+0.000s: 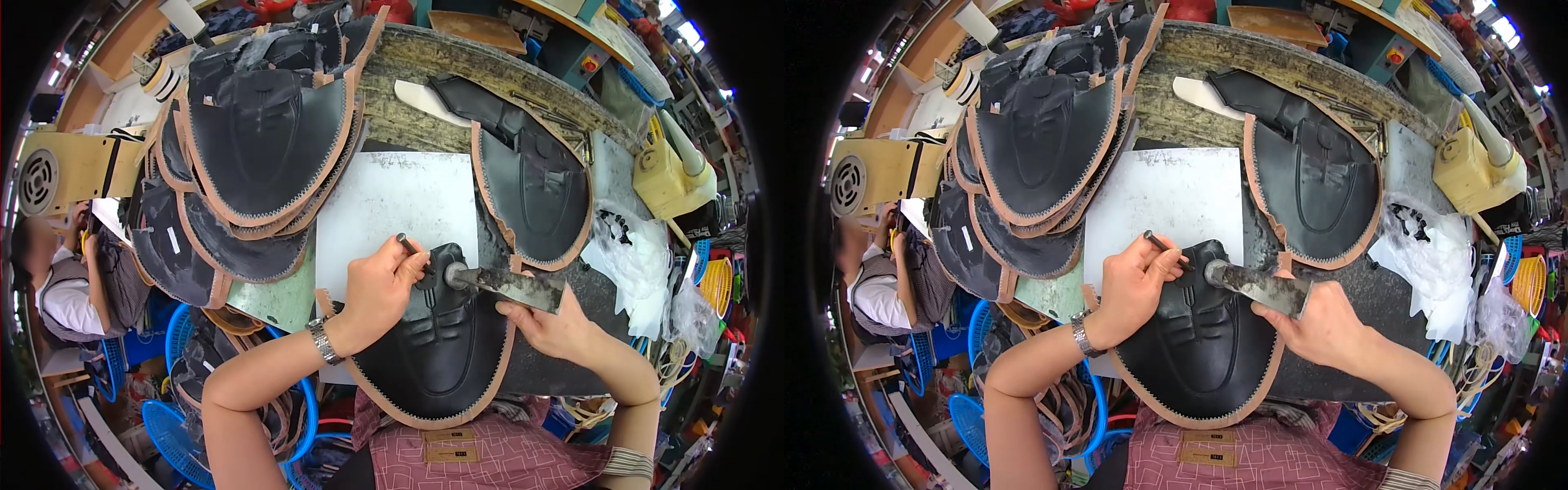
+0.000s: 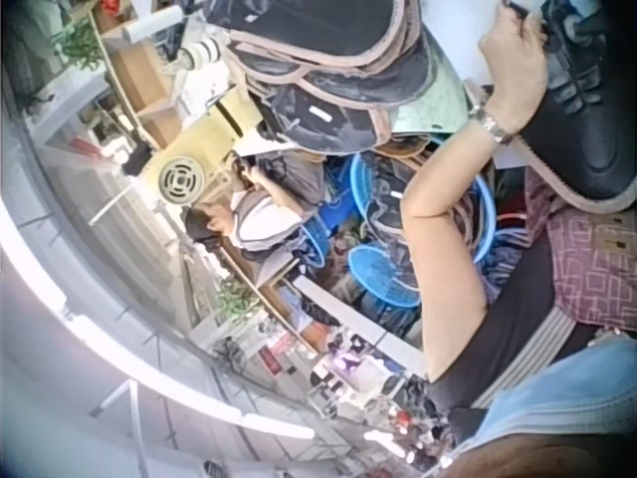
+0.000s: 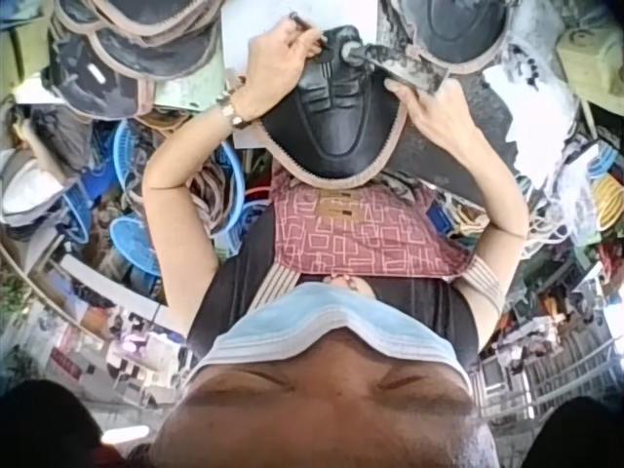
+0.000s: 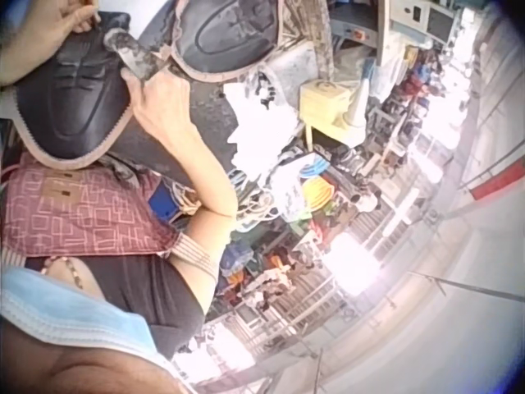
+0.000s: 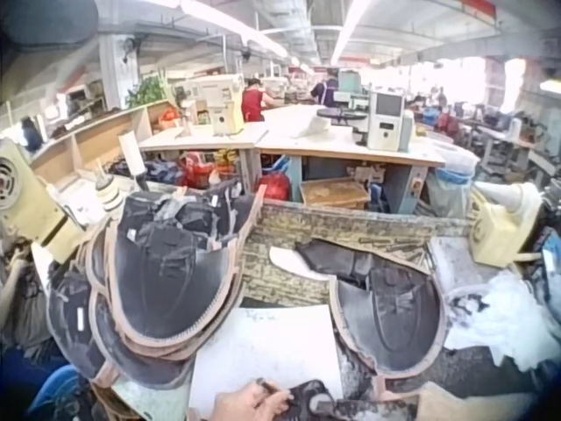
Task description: The person uses a hammer and a metal punch to drive fasteners into the sole of a black shoe. They then attach a zipper to the shoe's upper and insert a dark fabric lining into the shoe. The person continues to secure the zipper and lining using small black fasteners.
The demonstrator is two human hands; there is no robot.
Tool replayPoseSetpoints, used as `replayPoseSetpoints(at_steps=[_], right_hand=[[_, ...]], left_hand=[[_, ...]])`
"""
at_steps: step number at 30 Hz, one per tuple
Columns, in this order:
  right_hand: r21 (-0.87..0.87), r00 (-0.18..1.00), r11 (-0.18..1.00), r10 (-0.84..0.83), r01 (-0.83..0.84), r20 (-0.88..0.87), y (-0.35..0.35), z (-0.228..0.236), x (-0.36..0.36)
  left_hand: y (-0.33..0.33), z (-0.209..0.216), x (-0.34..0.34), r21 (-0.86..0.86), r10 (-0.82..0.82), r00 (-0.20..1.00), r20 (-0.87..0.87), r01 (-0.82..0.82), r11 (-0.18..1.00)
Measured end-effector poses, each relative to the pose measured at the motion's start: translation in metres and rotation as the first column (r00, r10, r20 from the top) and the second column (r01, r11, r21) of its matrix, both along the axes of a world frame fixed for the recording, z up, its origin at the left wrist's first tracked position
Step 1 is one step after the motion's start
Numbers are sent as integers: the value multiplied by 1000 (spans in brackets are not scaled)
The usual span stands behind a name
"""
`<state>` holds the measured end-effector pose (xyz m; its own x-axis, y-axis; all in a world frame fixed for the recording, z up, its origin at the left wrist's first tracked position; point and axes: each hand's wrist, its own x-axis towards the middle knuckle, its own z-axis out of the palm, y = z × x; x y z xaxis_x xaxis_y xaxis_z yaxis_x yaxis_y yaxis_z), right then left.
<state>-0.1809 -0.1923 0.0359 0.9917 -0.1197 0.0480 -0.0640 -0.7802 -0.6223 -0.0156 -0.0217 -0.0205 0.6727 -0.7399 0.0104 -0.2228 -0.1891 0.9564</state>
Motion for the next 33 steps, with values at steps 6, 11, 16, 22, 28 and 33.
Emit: replayPoseSetpoints(at_steps=[6,11,16,22,28,33], right_hand=[[63,944,998,4,18,-330,2,48,18],[115,995,992,-34,45,-97,-2,4,-8],[43,992,999,-4,10,-130,2,-7,-7],[-127,993,992,34,-20,115,-5,6,-9],[-187,982,965,174,-184,-67,-4,39,1],[-216,993,976,40,-15,109,-2,-9,2]], left_hand=[[14,5,-1,-54,-43,708,705,114,992],[0,1,1,48,-50,974,220,40,998],[3,5,6,-8,2,992,-128,-3,1000],[1,-3,-2,-16,-87,954,288,95,995],[8,-7,-5,10,-161,605,780,246,969],[1,20,22,-119,34,986,-166,-54,991]])
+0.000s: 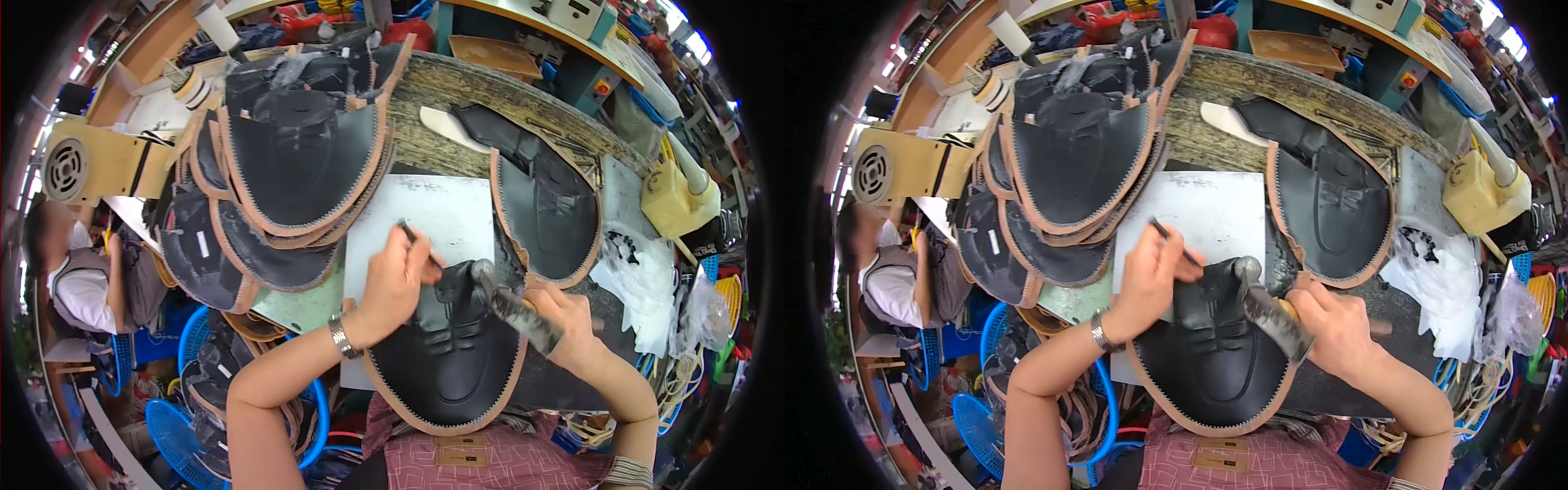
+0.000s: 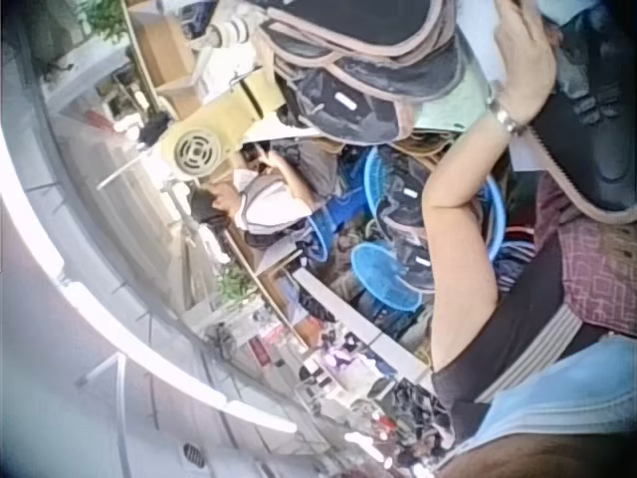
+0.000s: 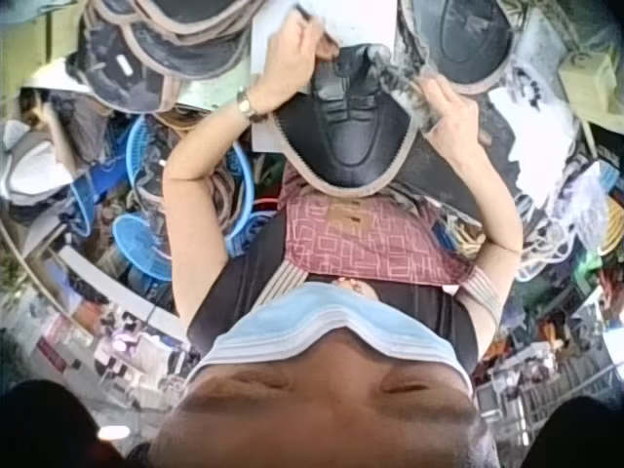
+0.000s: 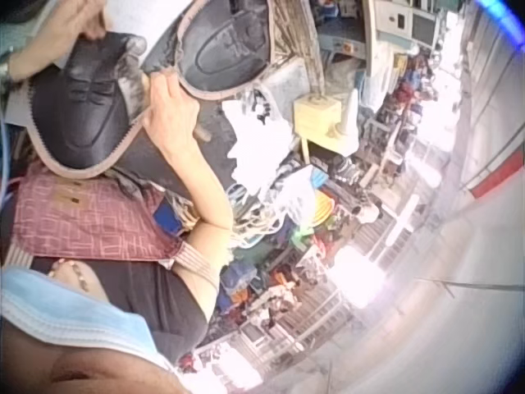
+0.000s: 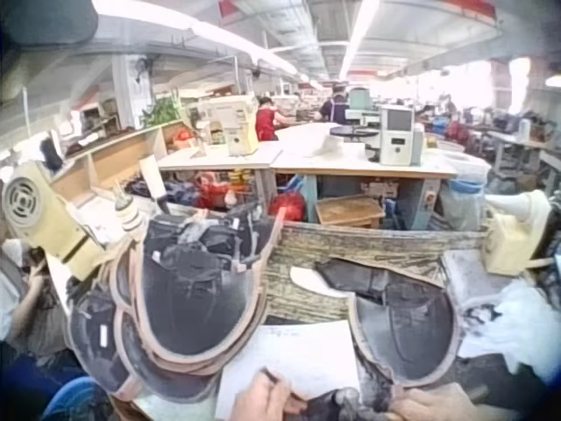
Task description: The person uses a hammer and a metal punch to drive fasteners into the sole of a black shoe. They then attach a zipper to the shoe's upper and insert a dark fabric lining into the shoe. The person continues to secure the zipper and lining using small black fasteners.
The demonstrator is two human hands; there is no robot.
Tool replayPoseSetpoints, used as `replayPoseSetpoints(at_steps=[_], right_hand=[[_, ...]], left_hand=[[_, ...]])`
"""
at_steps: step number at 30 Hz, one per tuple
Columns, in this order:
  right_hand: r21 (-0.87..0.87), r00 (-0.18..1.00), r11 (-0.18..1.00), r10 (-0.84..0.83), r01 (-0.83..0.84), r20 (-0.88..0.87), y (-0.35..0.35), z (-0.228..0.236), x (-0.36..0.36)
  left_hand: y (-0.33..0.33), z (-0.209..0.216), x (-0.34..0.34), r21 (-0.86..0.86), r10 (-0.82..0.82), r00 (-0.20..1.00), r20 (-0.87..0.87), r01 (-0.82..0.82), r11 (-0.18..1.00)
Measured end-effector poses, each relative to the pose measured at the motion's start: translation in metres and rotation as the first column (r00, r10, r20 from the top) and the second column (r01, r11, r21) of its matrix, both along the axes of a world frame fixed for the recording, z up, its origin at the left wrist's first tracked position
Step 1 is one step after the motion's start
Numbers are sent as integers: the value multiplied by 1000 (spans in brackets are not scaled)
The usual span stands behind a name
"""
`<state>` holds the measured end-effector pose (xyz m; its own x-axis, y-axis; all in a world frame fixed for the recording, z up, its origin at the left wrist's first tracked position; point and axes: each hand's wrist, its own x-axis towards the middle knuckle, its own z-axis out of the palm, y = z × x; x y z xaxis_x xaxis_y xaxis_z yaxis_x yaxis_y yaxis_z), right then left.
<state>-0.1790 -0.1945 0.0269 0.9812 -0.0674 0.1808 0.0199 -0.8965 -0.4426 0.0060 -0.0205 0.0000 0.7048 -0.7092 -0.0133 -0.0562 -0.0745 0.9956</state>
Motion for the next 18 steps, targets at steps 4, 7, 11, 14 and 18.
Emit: replayPoseSetpoints(at_steps=[4,7,11,14,18], right_hand=[[111,992,993,49,-36,-120,10,-13,11],[100,992,989,115,-109,-59,8,-8,8],[44,969,975,-223,219,108,-47,15,-1],[150,882,873,-472,464,15,-115,20,8],[-236,863,831,-474,504,174,-159,-31,4]], left_hand=[[-21,53,89,-130,295,736,609,-274,953],[-17,66,200,266,206,550,809,-656,706],[-2,54,254,433,131,697,705,-569,699],[-1,47,235,177,126,420,899,-610,772],[13,84,180,-32,163,351,922,-350,936]])
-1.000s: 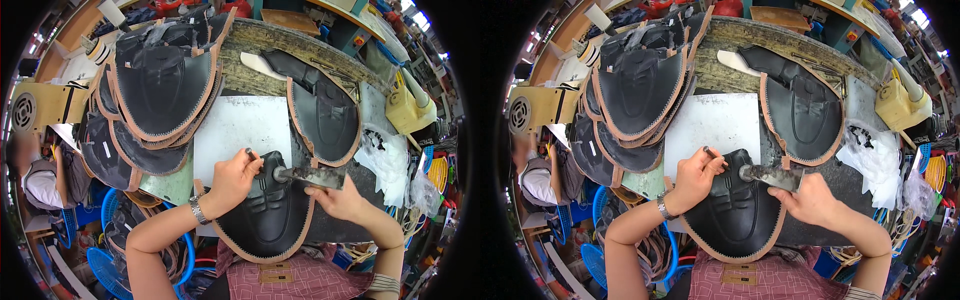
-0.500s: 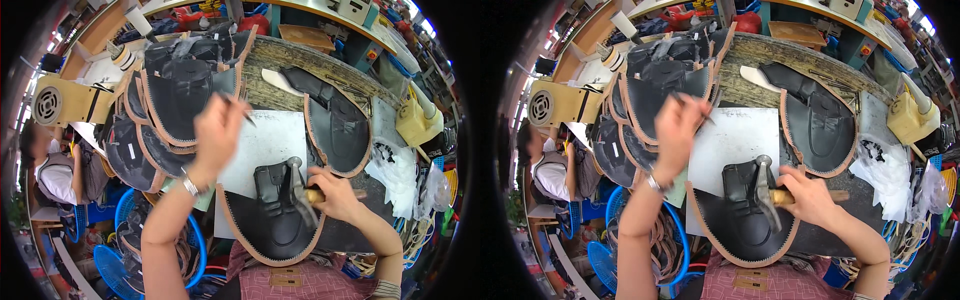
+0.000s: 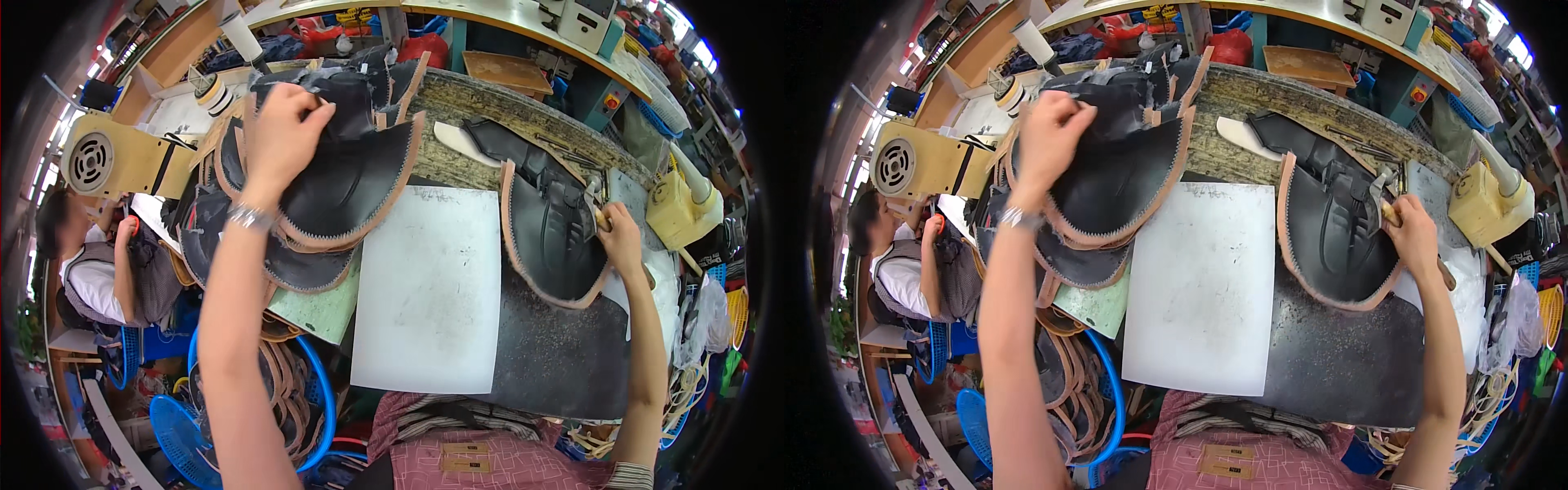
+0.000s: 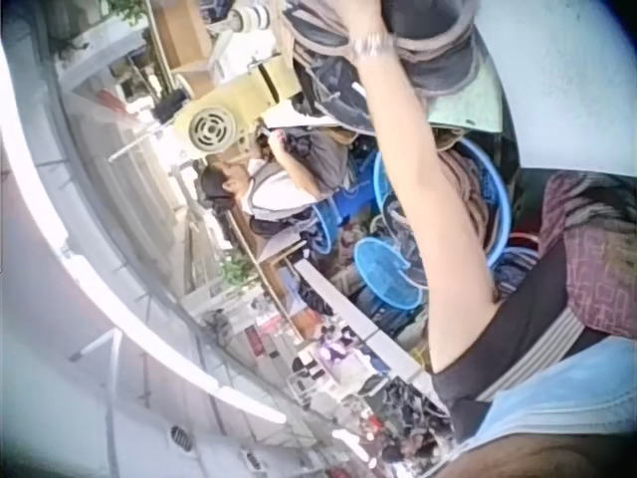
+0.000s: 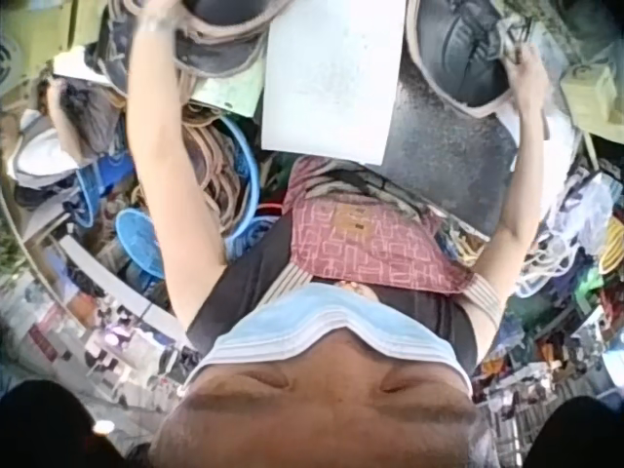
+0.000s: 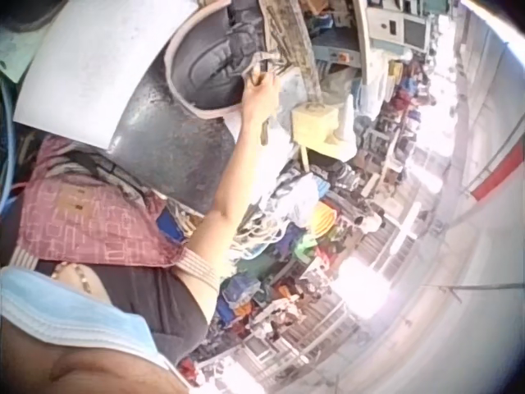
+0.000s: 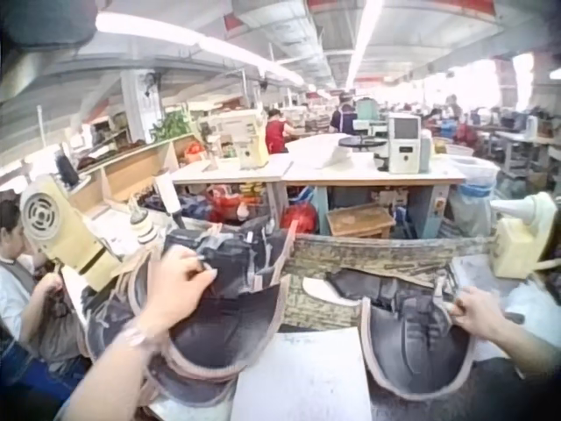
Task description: The person uses a hammer and a metal punch to drive fasteners into the sole of a black shoe. They then attach a zipper to the shoe's upper and insert a dark fabric lining into the shoe. The person continues to secure the zipper and lining using small black fasteners.
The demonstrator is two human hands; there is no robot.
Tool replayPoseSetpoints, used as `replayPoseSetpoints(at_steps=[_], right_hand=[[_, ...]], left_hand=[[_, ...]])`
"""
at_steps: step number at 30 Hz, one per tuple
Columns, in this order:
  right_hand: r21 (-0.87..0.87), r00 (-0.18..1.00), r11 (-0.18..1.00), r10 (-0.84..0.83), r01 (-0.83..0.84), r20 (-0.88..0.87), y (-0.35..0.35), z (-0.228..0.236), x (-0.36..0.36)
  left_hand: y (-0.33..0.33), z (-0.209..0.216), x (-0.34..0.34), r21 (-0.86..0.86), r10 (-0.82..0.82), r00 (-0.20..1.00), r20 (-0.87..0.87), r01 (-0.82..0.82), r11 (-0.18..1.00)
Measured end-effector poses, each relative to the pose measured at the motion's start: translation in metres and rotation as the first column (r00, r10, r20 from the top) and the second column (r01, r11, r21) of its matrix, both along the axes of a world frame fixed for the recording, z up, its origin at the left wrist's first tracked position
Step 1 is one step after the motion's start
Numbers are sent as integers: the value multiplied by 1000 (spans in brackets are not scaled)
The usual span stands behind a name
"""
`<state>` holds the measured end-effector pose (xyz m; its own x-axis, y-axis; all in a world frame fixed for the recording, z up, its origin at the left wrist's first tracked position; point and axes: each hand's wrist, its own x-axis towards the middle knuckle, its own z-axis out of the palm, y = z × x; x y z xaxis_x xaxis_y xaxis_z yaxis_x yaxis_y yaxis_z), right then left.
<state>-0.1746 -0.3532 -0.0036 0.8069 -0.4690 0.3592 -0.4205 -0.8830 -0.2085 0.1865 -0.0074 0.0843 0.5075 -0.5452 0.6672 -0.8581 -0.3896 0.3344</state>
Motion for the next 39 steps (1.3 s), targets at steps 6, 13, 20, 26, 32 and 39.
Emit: replayPoseSetpoints(at_steps=[6,13,20,26,32,39], right_hand=[[450,945,892,-117,-34,304,38,52,5],[411,906,812,409,-415,105,135,61,-7],[527,842,755,524,-391,-125,169,35,1],[540,827,729,553,-421,-102,170,43,5],[494,871,786,479,-371,-107,172,42,4],[650,915,686,402,-328,37,177,94,19]], left_hand=[[23,54,-135,-169,-201,648,-735,112,979],[36,-85,-205,-28,-157,663,-732,200,979],[8,-72,-190,-278,-292,80,-953,147,949],[8,-93,-191,-198,-219,169,-961,133,971],[-1,-98,-198,-202,-226,301,-926,110,973],[17,-104,-203,95,-203,928,-312,243,965]])
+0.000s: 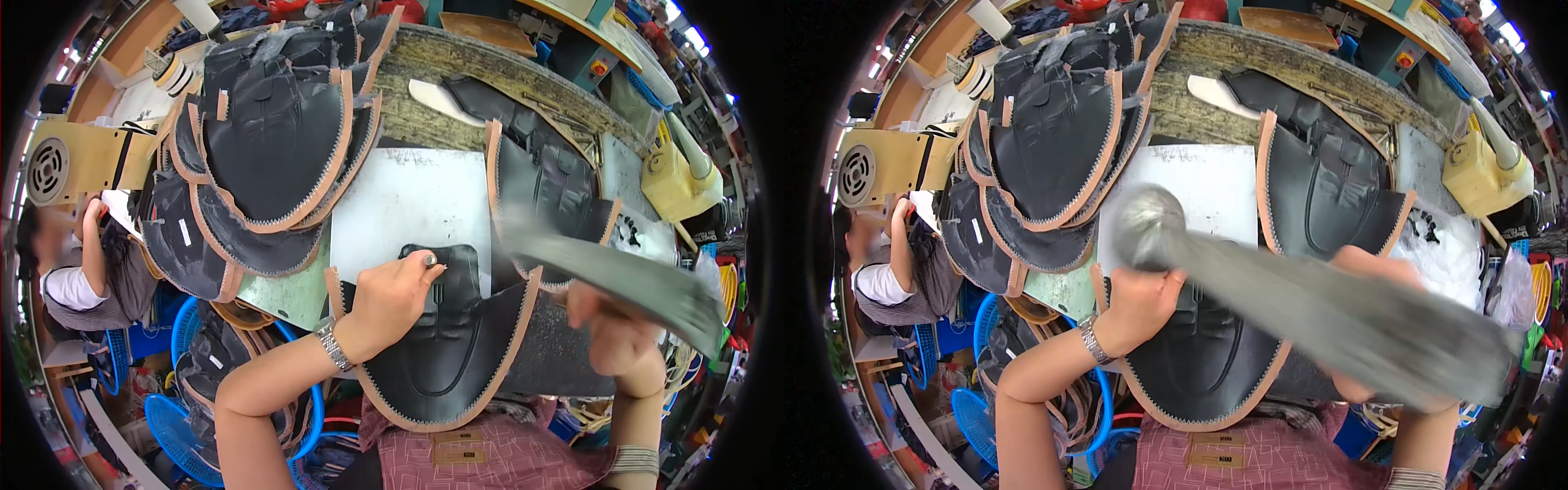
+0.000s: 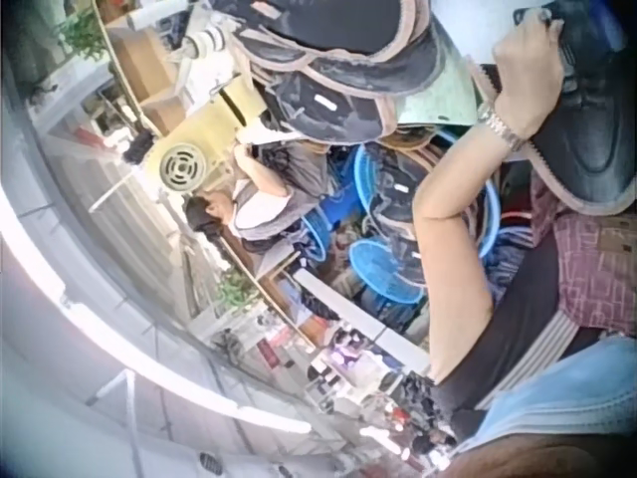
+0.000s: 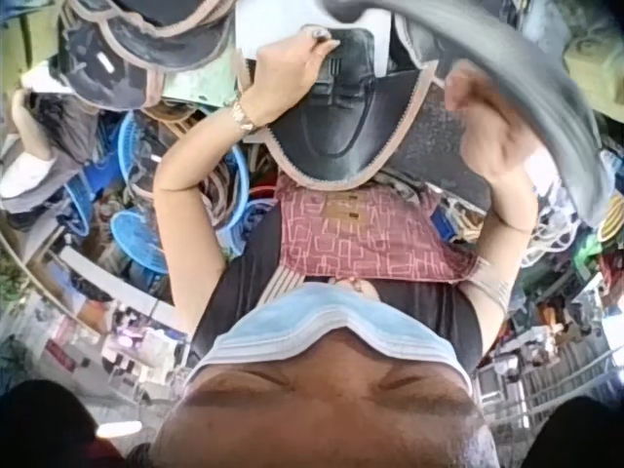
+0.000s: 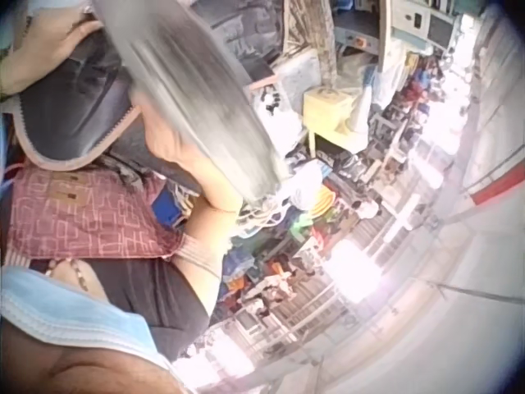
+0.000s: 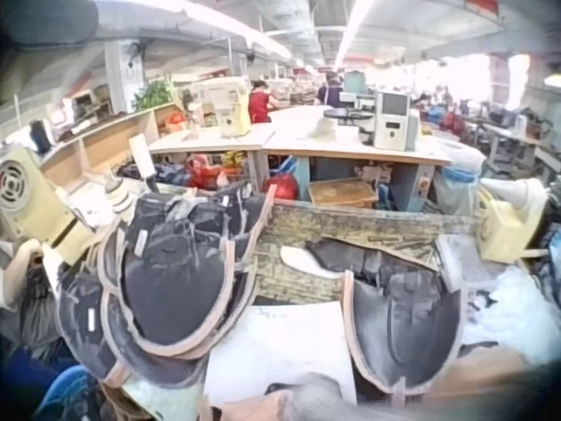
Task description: The person uses a hammer and a metal punch to drive fasteners into the sole of a black shoe. They then attach a zipper to the shoe's upper and insert a dark fabric lining into the shoe. The person continues to secure the zipper and lining using small black fasteners.
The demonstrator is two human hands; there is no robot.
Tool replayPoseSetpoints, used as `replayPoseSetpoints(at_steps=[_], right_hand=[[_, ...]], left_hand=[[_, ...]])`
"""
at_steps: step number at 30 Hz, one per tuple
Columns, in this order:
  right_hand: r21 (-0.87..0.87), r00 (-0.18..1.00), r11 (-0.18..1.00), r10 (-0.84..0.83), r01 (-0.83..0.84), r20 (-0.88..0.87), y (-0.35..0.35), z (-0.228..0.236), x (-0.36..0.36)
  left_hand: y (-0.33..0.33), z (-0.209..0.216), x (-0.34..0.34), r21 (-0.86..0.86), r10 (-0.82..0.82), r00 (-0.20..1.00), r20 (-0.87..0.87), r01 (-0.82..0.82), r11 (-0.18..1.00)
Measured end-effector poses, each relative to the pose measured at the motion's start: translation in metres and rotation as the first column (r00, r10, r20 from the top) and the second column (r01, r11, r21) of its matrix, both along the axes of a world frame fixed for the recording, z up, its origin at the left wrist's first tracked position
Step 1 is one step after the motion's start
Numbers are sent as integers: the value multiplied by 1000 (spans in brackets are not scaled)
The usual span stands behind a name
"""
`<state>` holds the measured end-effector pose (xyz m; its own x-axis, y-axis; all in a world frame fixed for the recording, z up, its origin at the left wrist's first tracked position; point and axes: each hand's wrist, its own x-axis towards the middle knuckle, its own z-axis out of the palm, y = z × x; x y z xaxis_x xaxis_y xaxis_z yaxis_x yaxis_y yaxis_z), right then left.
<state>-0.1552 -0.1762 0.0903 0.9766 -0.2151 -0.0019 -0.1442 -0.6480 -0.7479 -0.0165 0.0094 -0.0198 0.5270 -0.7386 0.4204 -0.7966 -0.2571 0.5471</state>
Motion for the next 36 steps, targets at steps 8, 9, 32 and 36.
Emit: replayPoseSetpoints(at_steps=[8,9,32,36], right_hand=[[-208,996,974,87,-92,-34,-10,-55,-19],[-207,995,974,89,-96,-42,-9,-57,-19],[-20,990,999,33,-36,-135,-3,-58,-27],[-100,994,993,57,-66,-93,-16,-55,-30]], left_hand=[[-18,3,3,-104,-5,672,-740,-108,989],[-15,1,3,-87,-4,653,-758,-95,992],[-29,2,6,-66,-34,615,-788,-30,997],[-35,3,2,-54,-48,742,-669,17,998]])
